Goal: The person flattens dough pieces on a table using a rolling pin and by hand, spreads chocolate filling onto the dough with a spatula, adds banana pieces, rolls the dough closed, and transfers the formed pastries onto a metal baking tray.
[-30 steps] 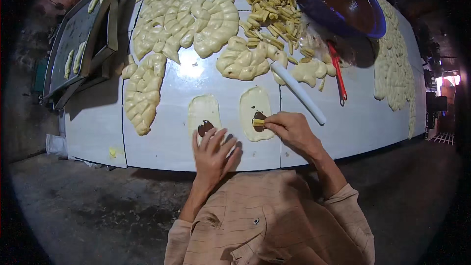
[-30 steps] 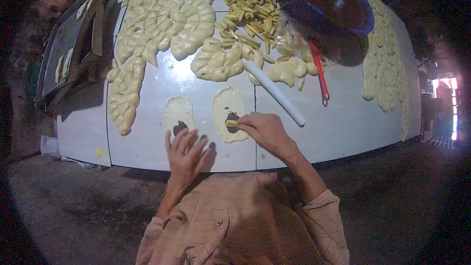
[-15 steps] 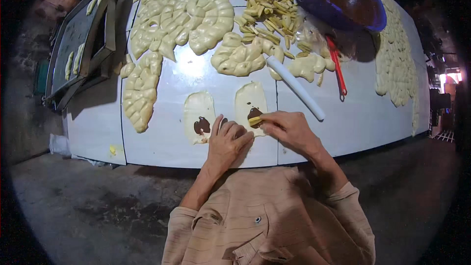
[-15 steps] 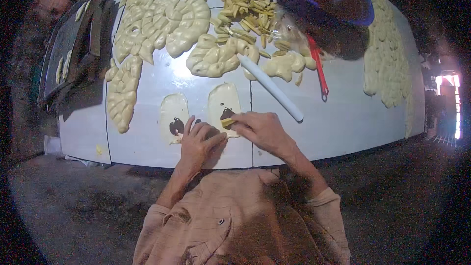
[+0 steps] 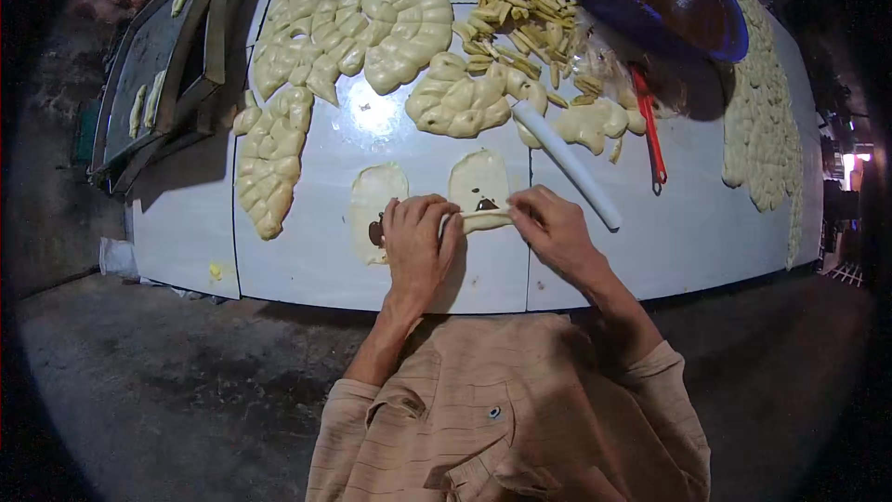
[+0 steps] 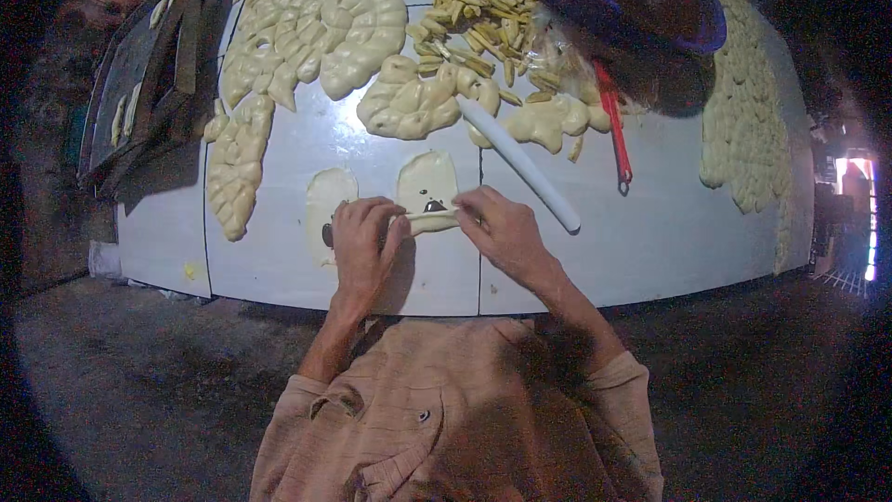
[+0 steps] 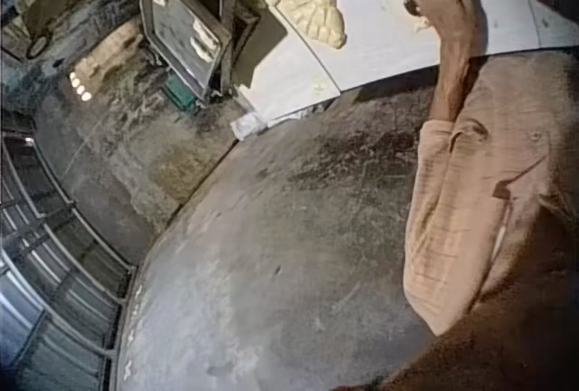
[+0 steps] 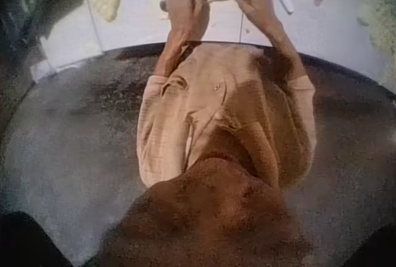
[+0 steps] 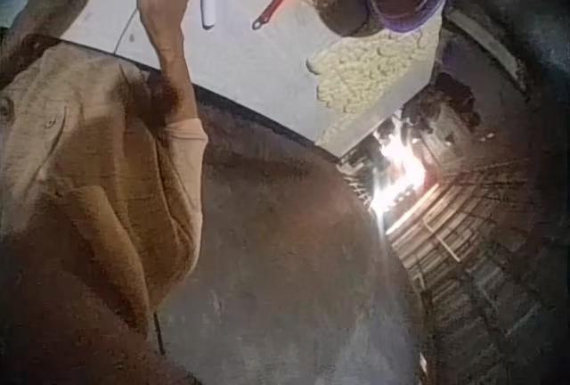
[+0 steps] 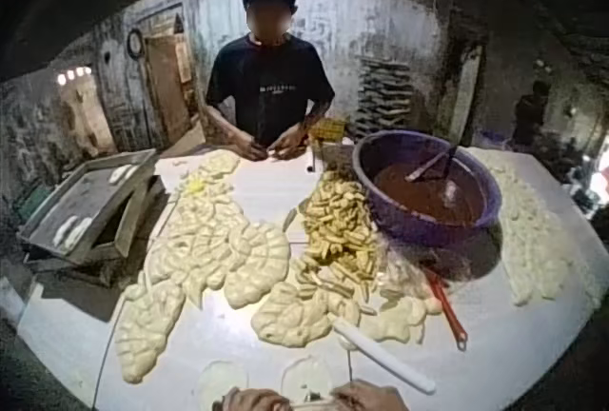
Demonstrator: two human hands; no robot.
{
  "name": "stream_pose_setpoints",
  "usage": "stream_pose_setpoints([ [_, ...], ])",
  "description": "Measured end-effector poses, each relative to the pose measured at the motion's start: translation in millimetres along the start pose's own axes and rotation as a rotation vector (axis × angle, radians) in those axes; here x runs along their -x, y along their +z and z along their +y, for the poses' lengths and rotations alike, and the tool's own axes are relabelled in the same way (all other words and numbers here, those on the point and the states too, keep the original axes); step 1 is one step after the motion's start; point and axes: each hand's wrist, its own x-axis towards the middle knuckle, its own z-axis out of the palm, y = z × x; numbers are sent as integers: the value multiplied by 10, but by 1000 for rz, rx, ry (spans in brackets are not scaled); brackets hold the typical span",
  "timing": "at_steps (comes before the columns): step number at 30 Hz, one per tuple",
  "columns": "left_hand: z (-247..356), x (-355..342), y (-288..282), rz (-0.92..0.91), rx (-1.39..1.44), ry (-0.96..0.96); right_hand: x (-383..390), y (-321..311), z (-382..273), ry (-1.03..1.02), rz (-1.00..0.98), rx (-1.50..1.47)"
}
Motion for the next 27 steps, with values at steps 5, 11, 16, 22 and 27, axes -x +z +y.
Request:
stream_pose_setpoints([
  [5, 48, -8, -71, -114, -110, 77, -53, 4, 173, -125, -89, 212],
  [11, -3, -39, 8, -160, -103, 224, -23, -77, 29, -274, -207, 400],
  [16, -107, -153, 41, -182, -24, 249, -126, -36, 85, -327, -190, 371],
  [22, -99, -196, 43, -135, 26, 150, -184, 24, 23, -44, -103, 356],
  [27, -127, -153, -114, -135, -26, 250, -125, 1, 41, -163, -69, 411],
])
